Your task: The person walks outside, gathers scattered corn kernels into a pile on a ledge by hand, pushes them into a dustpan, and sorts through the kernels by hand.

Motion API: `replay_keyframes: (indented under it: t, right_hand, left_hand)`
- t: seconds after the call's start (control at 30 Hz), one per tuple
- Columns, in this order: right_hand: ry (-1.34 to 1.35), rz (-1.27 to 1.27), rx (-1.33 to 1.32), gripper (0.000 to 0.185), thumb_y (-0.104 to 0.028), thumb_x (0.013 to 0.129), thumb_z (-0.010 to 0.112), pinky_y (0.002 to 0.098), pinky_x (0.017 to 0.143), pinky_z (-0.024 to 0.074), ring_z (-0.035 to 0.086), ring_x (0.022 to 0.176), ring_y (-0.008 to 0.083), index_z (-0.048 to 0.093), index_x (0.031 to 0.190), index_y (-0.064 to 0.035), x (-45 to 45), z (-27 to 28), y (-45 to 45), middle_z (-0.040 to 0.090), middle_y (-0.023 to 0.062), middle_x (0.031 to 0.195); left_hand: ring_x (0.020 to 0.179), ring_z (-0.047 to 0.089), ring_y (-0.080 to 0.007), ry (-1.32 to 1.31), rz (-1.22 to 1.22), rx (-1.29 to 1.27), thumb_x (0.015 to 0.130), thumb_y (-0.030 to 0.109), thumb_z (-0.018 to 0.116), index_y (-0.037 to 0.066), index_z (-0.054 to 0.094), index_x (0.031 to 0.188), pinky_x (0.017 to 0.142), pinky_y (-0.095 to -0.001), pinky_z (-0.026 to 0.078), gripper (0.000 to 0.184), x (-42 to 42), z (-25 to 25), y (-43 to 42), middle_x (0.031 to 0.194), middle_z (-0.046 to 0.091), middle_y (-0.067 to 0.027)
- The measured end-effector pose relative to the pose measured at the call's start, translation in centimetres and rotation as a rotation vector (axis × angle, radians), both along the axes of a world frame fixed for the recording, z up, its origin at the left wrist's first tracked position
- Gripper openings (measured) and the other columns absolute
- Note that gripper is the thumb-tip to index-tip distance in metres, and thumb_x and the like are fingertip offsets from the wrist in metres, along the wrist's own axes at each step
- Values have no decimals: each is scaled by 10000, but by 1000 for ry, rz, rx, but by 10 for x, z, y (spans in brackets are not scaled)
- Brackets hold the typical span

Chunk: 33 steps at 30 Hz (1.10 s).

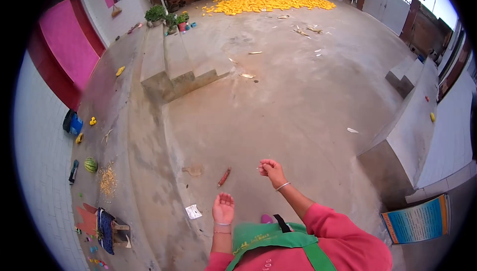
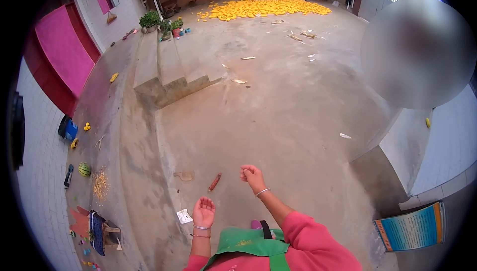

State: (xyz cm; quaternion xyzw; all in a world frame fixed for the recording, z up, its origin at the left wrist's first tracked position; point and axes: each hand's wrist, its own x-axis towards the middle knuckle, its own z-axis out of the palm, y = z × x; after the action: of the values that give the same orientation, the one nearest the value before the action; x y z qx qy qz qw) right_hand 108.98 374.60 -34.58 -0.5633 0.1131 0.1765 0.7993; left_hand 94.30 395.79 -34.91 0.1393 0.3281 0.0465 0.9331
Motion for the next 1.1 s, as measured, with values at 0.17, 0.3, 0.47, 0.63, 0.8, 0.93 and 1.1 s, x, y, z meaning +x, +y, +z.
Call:
replay_keyframes:
  t: [0.17,0.3,0.47,0.63,0.8,0.93,1.1]
  right_hand:
    - [-27,29,10,174,-81,902,490,258,665,532,594,716,116,578,1038,-17,98,8,40,619,59,878]
    - [-61,36,27,174,-80,909,490,253,654,527,586,729,118,571,1050,-19,186,0,83,608,59,894]
    - [-55,144,-26,167,-98,911,504,245,665,520,580,735,110,569,1052,-38,283,-4,117,612,49,894]
    - [-39,227,-49,164,-104,911,506,243,658,522,585,734,104,576,1047,-47,361,-10,172,619,37,894]
    - [40,430,-111,160,-112,912,505,243,652,524,594,741,108,581,1039,-49,419,-29,254,618,38,893]
    - [38,681,-41,157,-117,911,504,249,658,518,584,744,115,579,1029,-46,458,-50,329,606,35,884]
    - [-25,917,-85,156,-123,913,504,257,678,511,576,749,112,578,1024,-41,467,-36,434,601,33,883]
  left_hand:
    - [847,595,-191,18,19,-86,912,200,502,74,593,923,796,-352,496,155,86,-23,25,873,633,-50]
    - [829,595,-180,26,66,-41,898,168,519,64,582,910,754,-319,498,122,174,-34,63,854,622,-50]
    - [819,591,-157,22,176,14,895,171,523,74,564,938,740,-301,496,113,281,-37,116,858,608,-38]
    - [847,586,-154,-68,260,103,900,161,512,79,556,958,768,-303,493,110,347,-7,162,870,600,-33]
    - [845,587,-156,78,429,87,899,177,517,82,551,958,770,-306,492,116,368,-25,203,873,605,-32]
    - [836,587,-157,159,726,115,898,196,525,82,551,960,761,-306,492,133,358,-37,224,867,605,-31]
    - [818,588,-158,226,980,83,897,208,524,82,558,954,738,-308,494,143,325,-40,238,850,613,-28]
